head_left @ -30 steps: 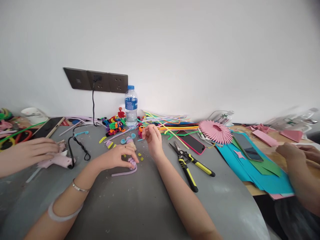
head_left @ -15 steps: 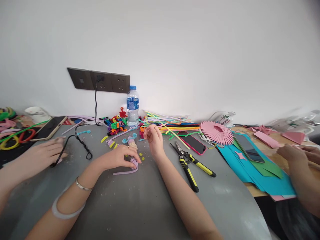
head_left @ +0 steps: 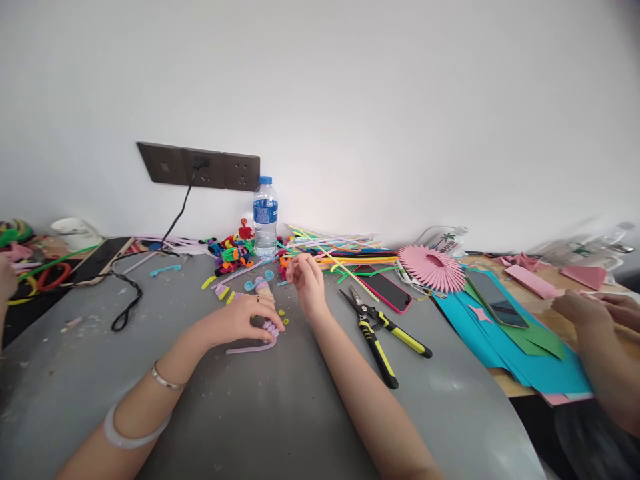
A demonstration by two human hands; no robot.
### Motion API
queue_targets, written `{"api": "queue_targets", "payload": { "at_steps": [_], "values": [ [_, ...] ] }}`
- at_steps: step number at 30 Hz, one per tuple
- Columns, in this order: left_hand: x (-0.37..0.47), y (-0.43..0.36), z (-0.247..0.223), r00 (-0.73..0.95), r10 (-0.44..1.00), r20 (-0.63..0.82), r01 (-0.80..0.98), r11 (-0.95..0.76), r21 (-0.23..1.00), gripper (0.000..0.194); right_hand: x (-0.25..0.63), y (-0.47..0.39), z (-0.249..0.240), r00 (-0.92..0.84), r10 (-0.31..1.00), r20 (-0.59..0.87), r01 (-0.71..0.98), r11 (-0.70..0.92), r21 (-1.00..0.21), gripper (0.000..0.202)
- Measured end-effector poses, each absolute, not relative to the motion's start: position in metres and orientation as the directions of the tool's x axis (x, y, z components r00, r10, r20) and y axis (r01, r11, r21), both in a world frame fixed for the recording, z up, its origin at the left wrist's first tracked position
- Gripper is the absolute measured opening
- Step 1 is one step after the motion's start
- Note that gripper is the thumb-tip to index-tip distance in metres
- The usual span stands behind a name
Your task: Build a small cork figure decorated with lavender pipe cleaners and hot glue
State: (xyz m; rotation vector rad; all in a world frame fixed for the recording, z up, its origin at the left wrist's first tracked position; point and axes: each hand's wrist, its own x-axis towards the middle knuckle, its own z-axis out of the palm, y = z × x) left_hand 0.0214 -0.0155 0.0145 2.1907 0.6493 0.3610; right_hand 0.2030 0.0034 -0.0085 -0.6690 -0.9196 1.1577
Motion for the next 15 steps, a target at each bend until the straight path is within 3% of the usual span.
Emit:
{"api": "queue_targets", "payload": {
  "at_steps": [15],
  "values": [
    [0.0205, -0.0162, 0.0122, 0.824, 0.563, 0.063, 0.321, -0.556, 0.767, 0.017, 0.201, 0.0056, -0.0146, 0.12, 0.962, 0.246, -0.496, 0.273, -0.825, 0.025]
  ]
}}
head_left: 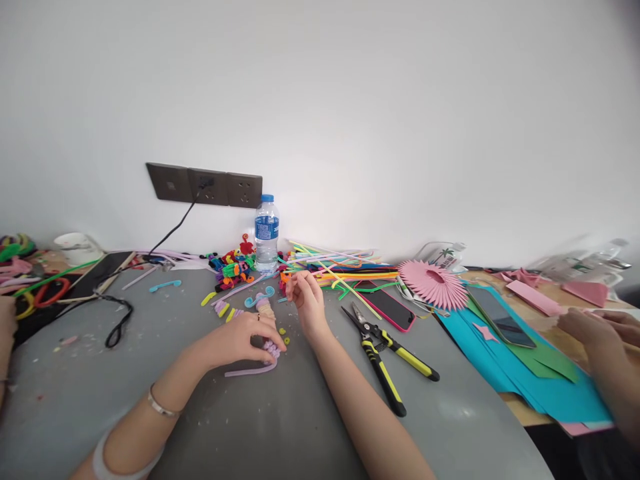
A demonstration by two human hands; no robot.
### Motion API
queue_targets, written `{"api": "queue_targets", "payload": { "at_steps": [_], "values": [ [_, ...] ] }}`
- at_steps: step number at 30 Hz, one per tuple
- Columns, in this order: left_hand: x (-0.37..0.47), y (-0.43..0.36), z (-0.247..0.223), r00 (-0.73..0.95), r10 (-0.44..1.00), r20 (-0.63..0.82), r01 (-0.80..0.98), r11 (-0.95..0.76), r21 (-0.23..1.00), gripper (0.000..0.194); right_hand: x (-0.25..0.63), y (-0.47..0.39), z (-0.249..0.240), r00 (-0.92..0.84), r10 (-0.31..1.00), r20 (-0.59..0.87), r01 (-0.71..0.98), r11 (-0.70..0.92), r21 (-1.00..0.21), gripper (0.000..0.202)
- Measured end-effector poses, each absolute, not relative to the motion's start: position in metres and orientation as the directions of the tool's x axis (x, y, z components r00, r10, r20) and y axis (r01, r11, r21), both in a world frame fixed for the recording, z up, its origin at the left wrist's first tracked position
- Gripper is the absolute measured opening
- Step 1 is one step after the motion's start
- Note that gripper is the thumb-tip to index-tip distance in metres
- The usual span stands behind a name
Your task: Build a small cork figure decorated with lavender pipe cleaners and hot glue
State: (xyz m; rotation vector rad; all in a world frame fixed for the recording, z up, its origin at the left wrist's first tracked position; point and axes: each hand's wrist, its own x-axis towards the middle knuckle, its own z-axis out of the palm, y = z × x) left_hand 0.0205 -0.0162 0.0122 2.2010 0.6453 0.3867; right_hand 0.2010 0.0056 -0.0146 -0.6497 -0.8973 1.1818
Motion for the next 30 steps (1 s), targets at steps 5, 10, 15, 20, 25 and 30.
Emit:
{"api": "queue_targets", "payload": {
  "at_steps": [5, 10, 15, 20, 25, 30],
  "values": [
    [0.02, -0.017, 0.013, 0.822, 0.566, 0.068, 0.321, -0.558, 0.765, 0.018, 0.202, 0.005, -0.015, 0.124, 0.961, 0.245, -0.483, 0.275, -0.831, 0.027],
    [0.016, -0.013, 0.014, 0.79, 0.609, 0.07, 0.327, -0.515, 0.792, 0.022, 0.203, 0.004, -0.014, 0.13, 0.964, 0.231, -0.474, 0.265, -0.84, 0.025],
    [0.009, -0.005, 0.013, 0.569, 0.816, 0.103, 0.205, -0.262, 0.943, 0.029, 0.202, 0.003, -0.01, 0.143, 0.963, 0.227, -0.47, 0.268, -0.841, 0.026],
    [0.013, -0.004, 0.013, 0.325, 0.945, -0.038, -0.021, 0.047, 0.999, 0.035, 0.203, 0.003, -0.011, 0.149, 0.96, 0.236, -0.487, 0.279, -0.828, 0.026],
    [0.017, -0.001, 0.007, 0.255, 0.952, -0.168, -0.248, 0.233, 0.94, 0.037, 0.205, 0.005, -0.014, 0.151, 0.963, 0.224, -0.462, 0.269, -0.845, 0.026],
    [0.019, 0.001, 0.004, 0.279, 0.932, -0.233, -0.307, 0.316, 0.897, 0.037, 0.205, 0.006, -0.016, 0.082, 0.962, 0.259, -0.412, 0.269, -0.87, 0.031]
  ]
}}
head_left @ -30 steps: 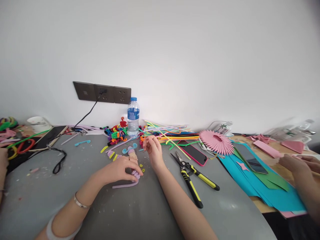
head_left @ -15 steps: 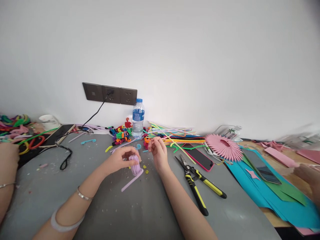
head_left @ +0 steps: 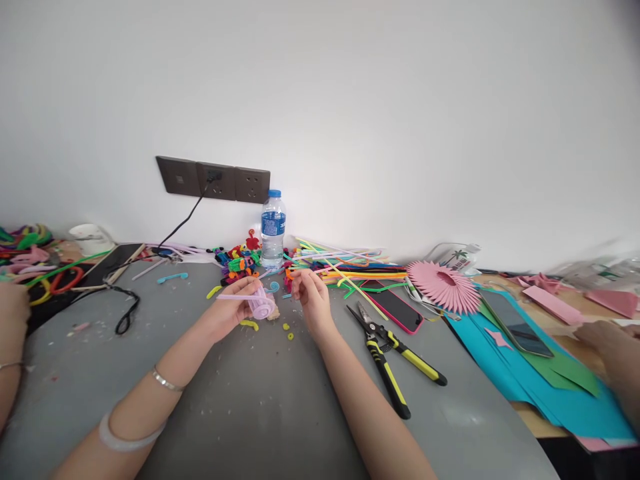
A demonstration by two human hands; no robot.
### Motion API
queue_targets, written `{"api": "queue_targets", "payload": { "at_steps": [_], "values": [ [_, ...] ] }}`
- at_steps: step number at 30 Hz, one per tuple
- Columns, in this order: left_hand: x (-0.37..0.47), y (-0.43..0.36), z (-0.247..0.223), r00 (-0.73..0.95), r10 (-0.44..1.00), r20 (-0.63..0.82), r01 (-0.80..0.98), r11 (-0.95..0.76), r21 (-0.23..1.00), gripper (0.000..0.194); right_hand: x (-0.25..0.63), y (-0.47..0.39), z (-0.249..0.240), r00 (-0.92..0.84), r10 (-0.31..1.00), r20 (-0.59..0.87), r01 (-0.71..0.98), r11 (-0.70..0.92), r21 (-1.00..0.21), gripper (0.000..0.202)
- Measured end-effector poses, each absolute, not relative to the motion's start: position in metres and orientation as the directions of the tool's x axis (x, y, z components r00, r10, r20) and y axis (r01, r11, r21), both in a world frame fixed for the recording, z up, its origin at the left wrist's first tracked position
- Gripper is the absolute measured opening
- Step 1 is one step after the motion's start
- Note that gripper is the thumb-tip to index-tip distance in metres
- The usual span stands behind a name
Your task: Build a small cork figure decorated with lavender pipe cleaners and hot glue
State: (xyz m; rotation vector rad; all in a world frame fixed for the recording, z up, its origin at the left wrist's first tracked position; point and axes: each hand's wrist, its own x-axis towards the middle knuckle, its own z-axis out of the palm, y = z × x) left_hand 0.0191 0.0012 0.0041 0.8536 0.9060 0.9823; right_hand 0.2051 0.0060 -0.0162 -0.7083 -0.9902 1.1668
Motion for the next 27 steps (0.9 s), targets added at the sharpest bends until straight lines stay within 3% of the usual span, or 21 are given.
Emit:
{"api": "queue_targets", "payload": {
  "at_steps": [9, 14, 18, 27],
  "values": [
    [0.019, 0.0, 0.007, 0.239, 0.953, -0.187, -0.24, 0.245, 0.939, 0.042, 0.205, 0.006, -0.014, 0.136, 0.963, 0.232, -0.398, 0.267, -0.878, 0.032],
    [0.021, -0.006, 0.003, 0.485, 0.874, -0.034, 0.011, 0.033, 0.999, 0.029, 0.206, 0.007, -0.014, 0.189, 0.956, 0.223, -0.408, 0.283, -0.868, 0.03],
    [0.023, -0.009, 0.0, 0.621, 0.784, -0.001, 0.174, -0.136, 0.975, 0.022, 0.207, 0.009, -0.016, 0.211, 0.956, 0.202, -0.434, 0.277, -0.857, 0.028],
    [0.018, -0.01, 0.008, 0.738, 0.674, 0.034, 0.287, -0.359, 0.888, 0.02, 0.208, 0.01, -0.017, 0.249, 0.95, 0.187, -0.445, 0.284, -0.849, 0.027]
  ]
}}
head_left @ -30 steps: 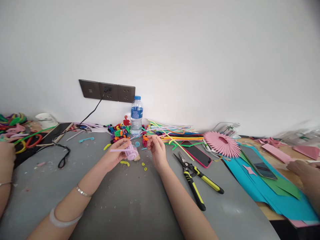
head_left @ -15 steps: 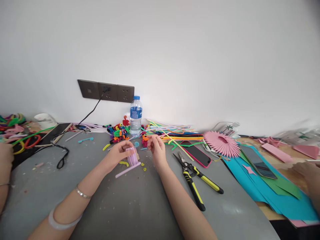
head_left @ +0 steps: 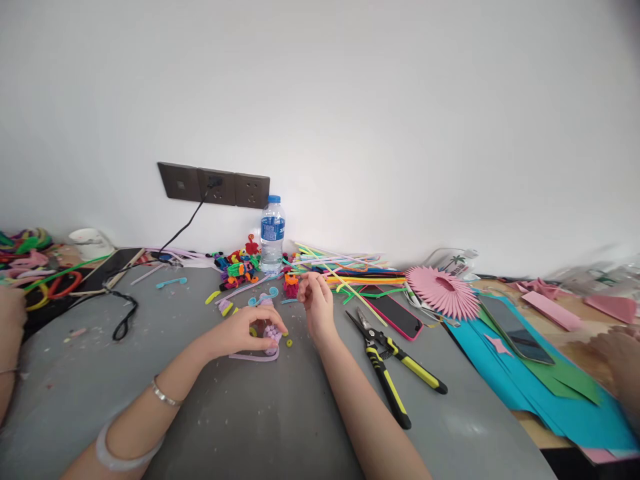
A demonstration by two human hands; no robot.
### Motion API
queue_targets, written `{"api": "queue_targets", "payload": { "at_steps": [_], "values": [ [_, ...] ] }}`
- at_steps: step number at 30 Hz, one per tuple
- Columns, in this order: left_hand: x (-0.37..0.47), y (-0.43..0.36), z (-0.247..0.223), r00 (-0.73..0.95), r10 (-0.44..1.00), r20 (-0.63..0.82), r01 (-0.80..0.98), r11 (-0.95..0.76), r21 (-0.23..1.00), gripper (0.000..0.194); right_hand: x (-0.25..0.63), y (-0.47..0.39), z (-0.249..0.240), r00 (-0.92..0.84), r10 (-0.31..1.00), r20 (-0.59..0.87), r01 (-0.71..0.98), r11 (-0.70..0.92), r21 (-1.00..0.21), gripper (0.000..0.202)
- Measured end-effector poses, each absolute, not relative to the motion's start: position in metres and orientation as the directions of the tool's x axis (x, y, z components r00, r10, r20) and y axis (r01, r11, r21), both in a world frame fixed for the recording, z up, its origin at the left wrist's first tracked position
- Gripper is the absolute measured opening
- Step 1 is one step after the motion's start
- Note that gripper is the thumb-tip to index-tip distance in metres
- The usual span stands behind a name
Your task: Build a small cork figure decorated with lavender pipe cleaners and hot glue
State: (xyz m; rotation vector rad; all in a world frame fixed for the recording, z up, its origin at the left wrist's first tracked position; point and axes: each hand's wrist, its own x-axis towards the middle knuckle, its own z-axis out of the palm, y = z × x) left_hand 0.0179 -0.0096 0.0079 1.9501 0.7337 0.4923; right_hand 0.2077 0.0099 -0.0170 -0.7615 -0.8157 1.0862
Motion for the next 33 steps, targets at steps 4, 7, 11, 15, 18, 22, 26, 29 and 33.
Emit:
{"api": "queue_targets", "payload": {
  "at_steps": [4, 7, 11, 15, 18, 22, 26, 29, 33],
  "values": [
    [0.018, -0.011, 0.012, 0.725, 0.688, 0.043, 0.343, -0.414, 0.843, 0.025, 0.208, 0.01, -0.017, 0.255, 0.948, 0.193, -0.466, 0.295, -0.834, 0.026],
    [0.02, -0.012, 0.014, 0.72, 0.693, 0.037, 0.373, -0.431, 0.822, 0.025, 0.208, 0.01, -0.017, 0.256, 0.949, 0.184, -0.471, 0.289, -0.834, 0.026],
    [0.02, -0.012, 0.012, 0.678, 0.735, 0.007, 0.434, -0.408, 0.804, 0.025, 0.208, 0.011, -0.017, 0.263, 0.95, 0.168, -0.459, 0.276, -0.845, 0.026],
    [0.017, -0.01, 0.007, 0.63, 0.776, -0.001, 0.458, -0.37, 0.808, 0.029, 0.208, 0.011, -0.017, 0.261, 0.952, 0.162, -0.454, 0.27, -0.849, 0.027],
    [0.016, -0.009, 0.006, 0.606, 0.795, 0.025, 0.406, -0.337, 0.85, 0.027, 0.208, 0.009, -0.016, 0.263, 0.951, 0.16, -0.451, 0.268, -0.851, 0.028],
    [0.017, -0.011, 0.01, 0.61, 0.79, 0.063, 0.267, -0.28, 0.922, 0.027, 0.208, 0.009, -0.014, 0.269, 0.952, 0.148, -0.443, 0.259, -0.858, 0.03],
    [0.018, -0.012, 0.014, 0.582, 0.807, 0.104, 0.15, -0.232, 0.961, 0.029, 0.209, 0.009, -0.014, 0.27, 0.952, 0.145, -0.448, 0.258, -0.856, 0.029],
    [0.018, -0.008, 0.01, 0.5, 0.844, 0.195, 0.069, -0.263, 0.962, 0.026, 0.209, 0.01, -0.015, 0.274, 0.95, 0.147, -0.44, 0.26, -0.86, 0.029],
    [0.018, -0.001, 0.0, 0.362, 0.892, 0.271, 0.005, -0.293, 0.956, 0.026, 0.209, 0.011, -0.017, 0.287, 0.95, 0.126, -0.451, 0.25, -0.857, 0.029]
  ]
}}
